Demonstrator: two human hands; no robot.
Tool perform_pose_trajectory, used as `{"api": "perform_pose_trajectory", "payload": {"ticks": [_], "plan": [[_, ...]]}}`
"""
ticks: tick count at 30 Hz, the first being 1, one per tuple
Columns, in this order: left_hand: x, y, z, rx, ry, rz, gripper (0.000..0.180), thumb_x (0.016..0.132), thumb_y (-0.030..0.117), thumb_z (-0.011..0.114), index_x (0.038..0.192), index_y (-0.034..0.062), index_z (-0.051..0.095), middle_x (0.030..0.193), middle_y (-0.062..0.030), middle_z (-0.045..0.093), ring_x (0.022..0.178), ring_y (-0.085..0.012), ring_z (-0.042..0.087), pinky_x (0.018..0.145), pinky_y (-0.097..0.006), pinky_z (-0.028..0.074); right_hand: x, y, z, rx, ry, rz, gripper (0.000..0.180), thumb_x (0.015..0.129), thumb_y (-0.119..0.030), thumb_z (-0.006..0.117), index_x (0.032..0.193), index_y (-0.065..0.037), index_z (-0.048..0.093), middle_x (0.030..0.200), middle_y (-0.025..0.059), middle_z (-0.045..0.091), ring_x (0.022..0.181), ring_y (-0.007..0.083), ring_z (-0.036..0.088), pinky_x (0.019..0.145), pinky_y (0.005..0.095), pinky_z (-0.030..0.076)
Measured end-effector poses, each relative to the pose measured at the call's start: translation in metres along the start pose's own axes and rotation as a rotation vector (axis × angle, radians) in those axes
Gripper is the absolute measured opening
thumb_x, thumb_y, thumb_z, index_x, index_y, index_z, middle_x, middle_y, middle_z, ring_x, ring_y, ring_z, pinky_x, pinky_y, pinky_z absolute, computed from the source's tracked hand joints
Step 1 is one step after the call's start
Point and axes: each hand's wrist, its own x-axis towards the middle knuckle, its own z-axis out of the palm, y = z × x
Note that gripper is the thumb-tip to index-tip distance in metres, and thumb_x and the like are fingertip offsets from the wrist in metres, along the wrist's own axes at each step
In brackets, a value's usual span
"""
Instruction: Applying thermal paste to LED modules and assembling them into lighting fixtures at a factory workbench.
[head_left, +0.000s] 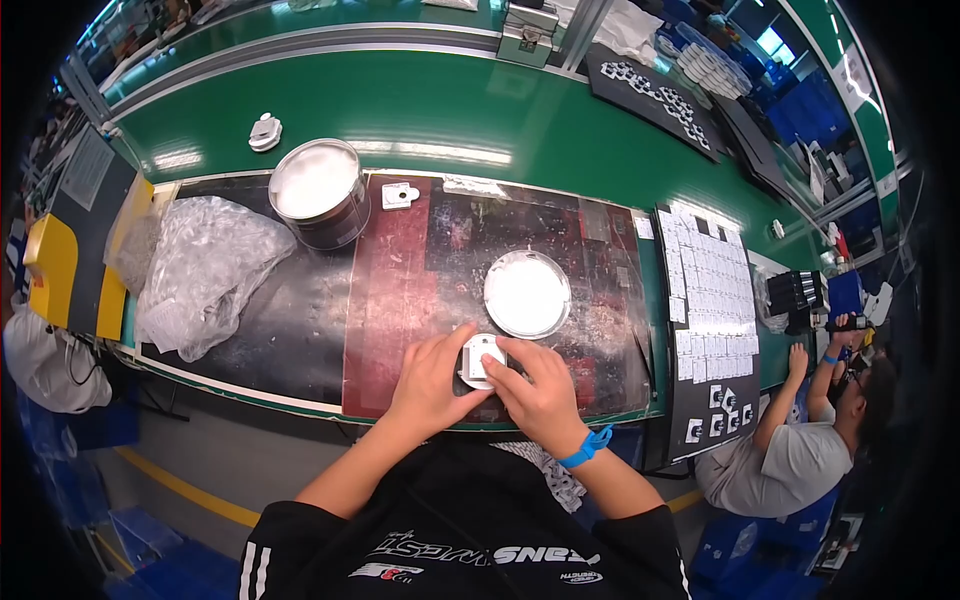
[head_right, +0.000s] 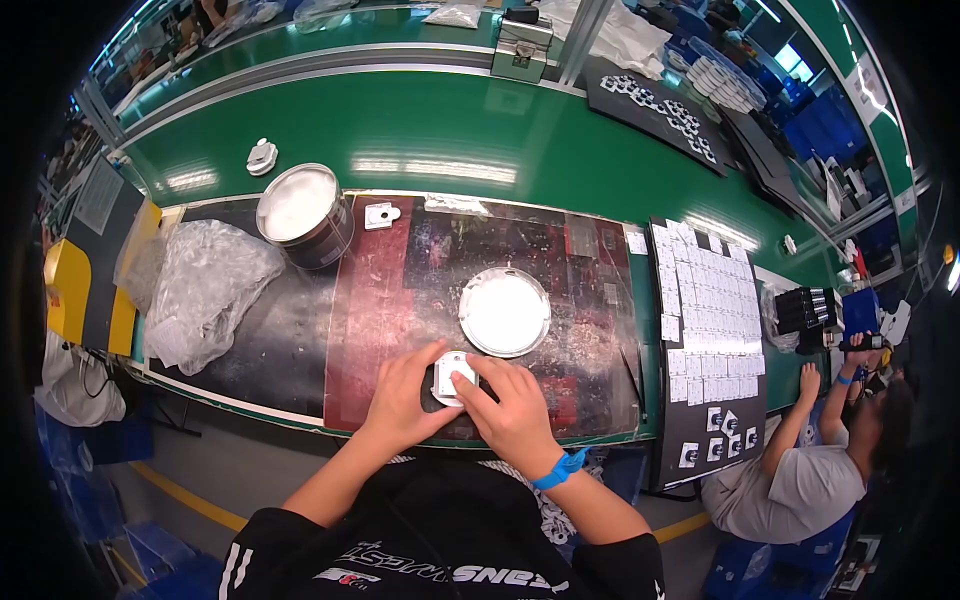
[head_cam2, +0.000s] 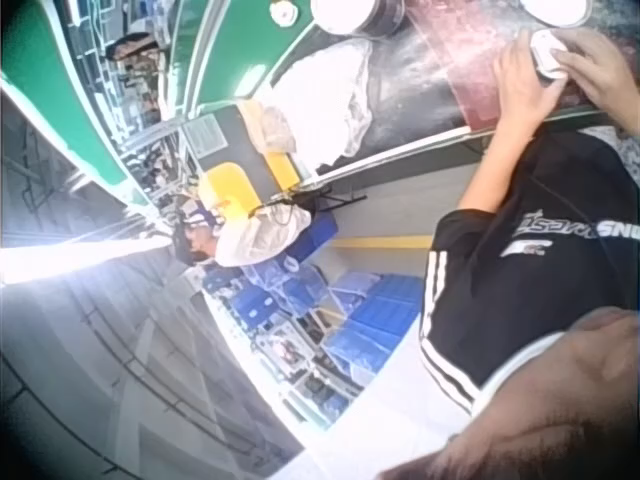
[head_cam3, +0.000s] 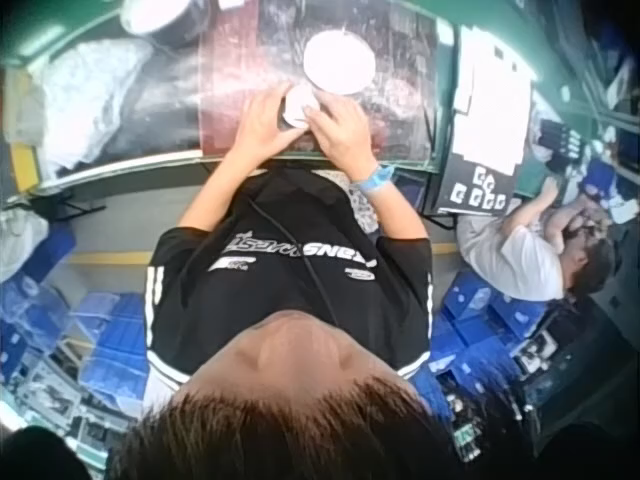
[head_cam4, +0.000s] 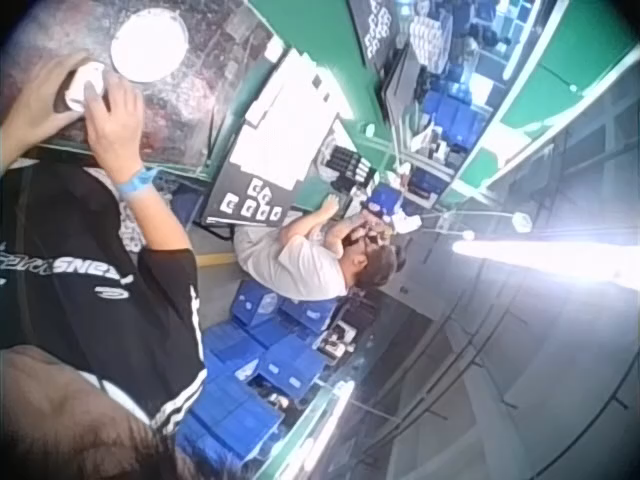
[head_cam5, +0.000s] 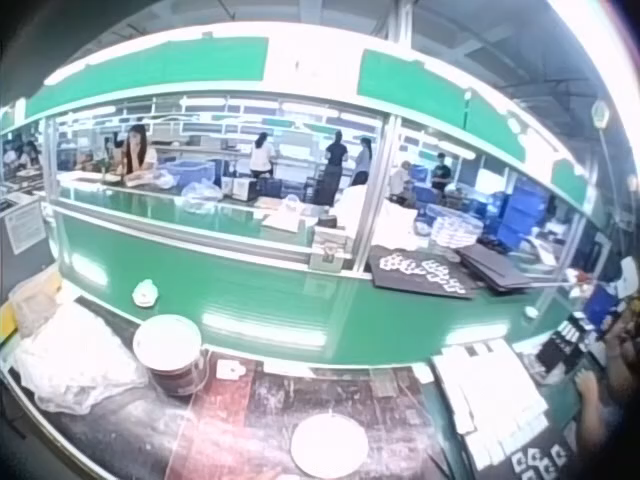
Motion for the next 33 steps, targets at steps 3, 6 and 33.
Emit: {"api": "perform_pose_trajectory", "payload": {"ticks": [3,6,33], "plan": [[0.001,-0.001,-0.001,0.009,0.002,0.007,0.090,0.073,0.027,0.090,0.150,0.0070,0.048,0.134,-0.0127,0.066,0.122,-0.0326,0.062,0.103,-0.046,0.043,0.000,-0.005,0.004,-0.038,0.042,0.013,0.036,0.085,-0.013,0.081,0.120,-0.012,0.075,0.127,0.0130,0.068,0.113,0.0349,0.066,0.092,0.0449,0.053],[0.000,-0.001,-0.002,0.001,-0.001,0.015,0.089,0.072,0.026,0.090,0.149,0.0066,0.050,0.135,-0.0122,0.066,0.122,-0.0331,0.061,0.103,-0.046,0.042,0.000,-0.012,0.003,-0.064,0.049,0.055,0.035,0.084,-0.014,0.082,0.119,-0.012,0.075,0.127,0.0129,0.067,0.113,0.0358,0.066,0.092,0.0452,0.052],[0.006,0.049,-0.034,0.102,0.062,0.143,0.080,0.067,0.029,0.090,0.137,0.0083,0.059,0.117,-0.0083,0.065,0.110,-0.0279,0.062,0.096,-0.044,0.044,-0.033,-0.017,0.006,0.925,0.216,0.578,0.044,0.104,-0.022,0.059,0.143,-0.002,0.057,0.142,0.0144,0.058,0.128,0.0264,0.059,0.107,0.0418,0.048]]}}
